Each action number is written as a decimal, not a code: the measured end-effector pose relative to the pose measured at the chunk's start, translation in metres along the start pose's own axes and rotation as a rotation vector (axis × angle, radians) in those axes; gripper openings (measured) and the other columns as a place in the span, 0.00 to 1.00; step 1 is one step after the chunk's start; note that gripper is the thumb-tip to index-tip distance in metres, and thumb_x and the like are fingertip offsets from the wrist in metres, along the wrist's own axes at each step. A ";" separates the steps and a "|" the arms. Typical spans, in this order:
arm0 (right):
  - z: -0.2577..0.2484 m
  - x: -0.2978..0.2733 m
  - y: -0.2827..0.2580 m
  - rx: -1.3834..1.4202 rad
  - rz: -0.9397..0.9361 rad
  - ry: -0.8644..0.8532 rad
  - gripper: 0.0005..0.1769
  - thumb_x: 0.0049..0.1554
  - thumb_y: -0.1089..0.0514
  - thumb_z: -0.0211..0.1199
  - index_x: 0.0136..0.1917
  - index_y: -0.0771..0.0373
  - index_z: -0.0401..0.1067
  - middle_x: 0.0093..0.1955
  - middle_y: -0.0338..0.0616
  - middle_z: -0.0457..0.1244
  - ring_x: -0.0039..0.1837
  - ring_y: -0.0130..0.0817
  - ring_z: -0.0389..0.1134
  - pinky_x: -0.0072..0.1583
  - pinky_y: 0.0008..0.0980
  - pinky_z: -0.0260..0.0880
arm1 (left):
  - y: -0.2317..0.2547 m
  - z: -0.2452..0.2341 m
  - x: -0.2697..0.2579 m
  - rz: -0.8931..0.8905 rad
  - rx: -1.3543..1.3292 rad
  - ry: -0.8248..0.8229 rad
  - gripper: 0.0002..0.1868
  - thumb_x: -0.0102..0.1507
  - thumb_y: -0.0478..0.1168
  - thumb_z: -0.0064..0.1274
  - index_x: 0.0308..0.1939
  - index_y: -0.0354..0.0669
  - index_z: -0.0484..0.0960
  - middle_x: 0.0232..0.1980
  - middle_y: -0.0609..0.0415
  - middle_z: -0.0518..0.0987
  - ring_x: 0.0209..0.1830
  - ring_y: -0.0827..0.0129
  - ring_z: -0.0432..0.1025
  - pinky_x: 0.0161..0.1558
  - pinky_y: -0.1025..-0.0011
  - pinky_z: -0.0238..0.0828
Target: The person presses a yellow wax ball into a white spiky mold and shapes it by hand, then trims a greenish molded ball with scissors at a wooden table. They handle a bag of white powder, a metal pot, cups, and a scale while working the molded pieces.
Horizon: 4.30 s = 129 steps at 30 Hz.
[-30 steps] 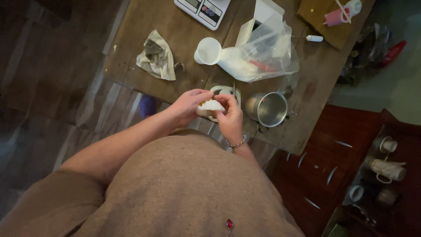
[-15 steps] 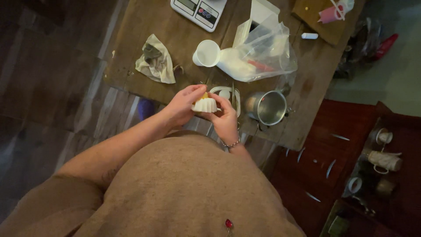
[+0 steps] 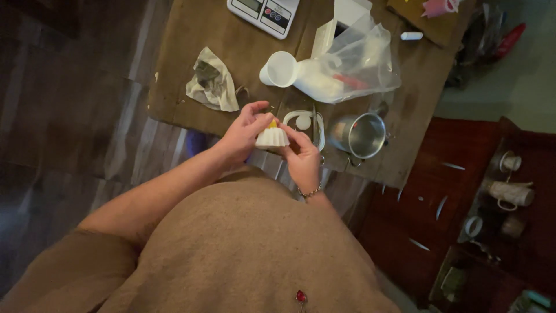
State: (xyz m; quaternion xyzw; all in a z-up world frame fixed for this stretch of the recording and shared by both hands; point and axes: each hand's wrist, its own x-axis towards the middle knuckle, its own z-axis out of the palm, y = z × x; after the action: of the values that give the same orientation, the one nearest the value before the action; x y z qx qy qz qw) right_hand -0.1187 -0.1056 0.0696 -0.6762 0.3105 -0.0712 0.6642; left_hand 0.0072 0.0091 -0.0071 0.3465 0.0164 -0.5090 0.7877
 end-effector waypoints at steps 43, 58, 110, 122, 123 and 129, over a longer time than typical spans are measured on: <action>-0.077 0.010 -0.002 -0.242 0.188 -0.143 0.15 0.65 0.64 0.51 0.61 0.64 0.75 0.38 0.36 0.68 0.32 0.20 0.64 0.35 0.25 0.67 | -0.058 0.017 0.025 -0.295 -0.132 0.083 0.27 0.68 0.46 0.53 0.66 0.34 0.68 0.55 0.49 0.77 0.52 0.64 0.75 0.53 0.61 0.76; -0.059 0.008 -0.031 -0.693 -0.463 -0.148 0.71 0.33 0.53 0.87 0.80 0.57 0.47 0.63 0.57 0.59 0.63 0.54 0.62 0.64 0.47 0.64 | -0.056 0.021 0.025 -0.236 -0.181 -0.021 0.25 0.70 0.48 0.52 0.62 0.31 0.70 0.53 0.48 0.80 0.50 0.62 0.77 0.52 0.58 0.76; -0.090 0.021 0.095 0.745 0.472 -0.095 0.20 0.65 0.54 0.55 0.67 0.65 0.68 0.57 0.49 0.68 0.50 0.35 0.69 0.49 0.35 0.69 | 0.021 0.006 -0.059 -0.015 -0.205 0.170 0.31 0.64 0.36 0.55 0.69 0.42 0.61 0.65 0.36 0.73 0.63 0.52 0.72 0.64 0.54 0.70; -0.018 0.060 0.077 -0.511 -0.009 -0.142 0.27 0.51 0.44 0.75 0.52 0.68 0.75 0.46 0.50 0.70 0.46 0.36 0.72 0.49 0.34 0.73 | 0.025 0.001 -0.087 0.027 -0.193 0.192 0.28 0.67 0.35 0.56 0.70 0.39 0.66 0.61 0.43 0.77 0.62 0.57 0.74 0.66 0.60 0.70; -0.013 0.068 0.074 -0.479 -0.015 -0.088 0.32 0.48 0.41 0.75 0.54 0.68 0.72 0.47 0.51 0.70 0.47 0.35 0.73 0.49 0.33 0.74 | 0.026 0.002 -0.086 0.018 -0.180 0.183 0.29 0.68 0.37 0.56 0.71 0.39 0.66 0.61 0.44 0.77 0.62 0.58 0.74 0.66 0.60 0.70; 0.004 0.111 0.065 -0.635 0.392 -0.377 0.33 0.47 0.33 0.68 0.47 0.66 0.76 0.42 0.56 0.72 0.44 0.43 0.76 0.48 0.39 0.75 | 0.020 0.007 -0.085 0.028 -0.209 0.103 0.32 0.70 0.41 0.57 0.77 0.38 0.64 0.62 0.47 0.76 0.61 0.65 0.71 0.64 0.64 0.69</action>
State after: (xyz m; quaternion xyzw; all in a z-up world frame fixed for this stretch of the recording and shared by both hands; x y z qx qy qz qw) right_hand -0.0492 -0.1547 -0.0272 -0.7765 0.3129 0.2811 0.4691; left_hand -0.0195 0.0771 0.0409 0.2884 0.1049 -0.4751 0.8247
